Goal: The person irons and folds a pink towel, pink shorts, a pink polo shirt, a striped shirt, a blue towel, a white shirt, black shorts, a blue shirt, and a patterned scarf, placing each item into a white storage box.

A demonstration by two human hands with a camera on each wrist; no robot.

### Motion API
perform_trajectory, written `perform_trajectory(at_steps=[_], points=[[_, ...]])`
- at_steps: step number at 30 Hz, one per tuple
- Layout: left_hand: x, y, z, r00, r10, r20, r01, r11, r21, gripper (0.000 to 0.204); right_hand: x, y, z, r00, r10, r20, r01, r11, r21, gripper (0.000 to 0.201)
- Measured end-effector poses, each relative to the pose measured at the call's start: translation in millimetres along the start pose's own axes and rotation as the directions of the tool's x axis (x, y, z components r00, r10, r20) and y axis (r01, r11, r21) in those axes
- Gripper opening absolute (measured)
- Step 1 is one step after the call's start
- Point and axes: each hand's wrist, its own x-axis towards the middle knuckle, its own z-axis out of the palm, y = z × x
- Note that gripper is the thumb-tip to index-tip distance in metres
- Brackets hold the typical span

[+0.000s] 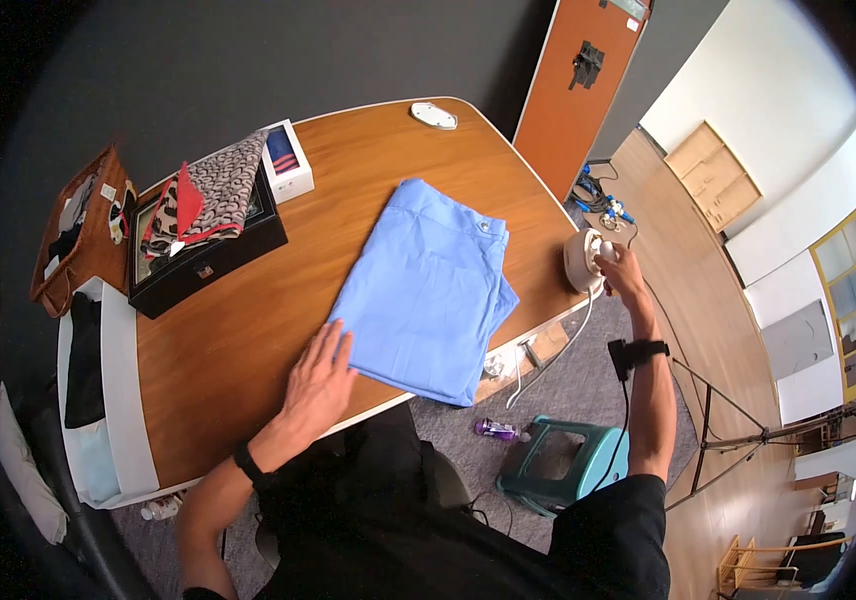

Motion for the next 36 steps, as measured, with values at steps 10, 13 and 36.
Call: perform_trajectory(at_steps=[10,13,36], points=[[15,-37,-2,0.992,-0.122,0.029,0.124,0.991,-0.059,0.057,-113,-120,34,0.968,-0.198,0.155,0.199,0.980,0.011,0.049],[17,-37,6,0.996,-0.077,-0.037,0.079,0.995,0.061,0.055,-120,-137,54,0.944,-0.214,0.252,0.225,0.974,-0.014,0.051],[42,79,11,0.868,0.282,0.410,-0.230,0.958,-0.172,0.077,-109,-172,118,0.733,-0.458,0.504,0.656,0.673,-0.342,0.060]])
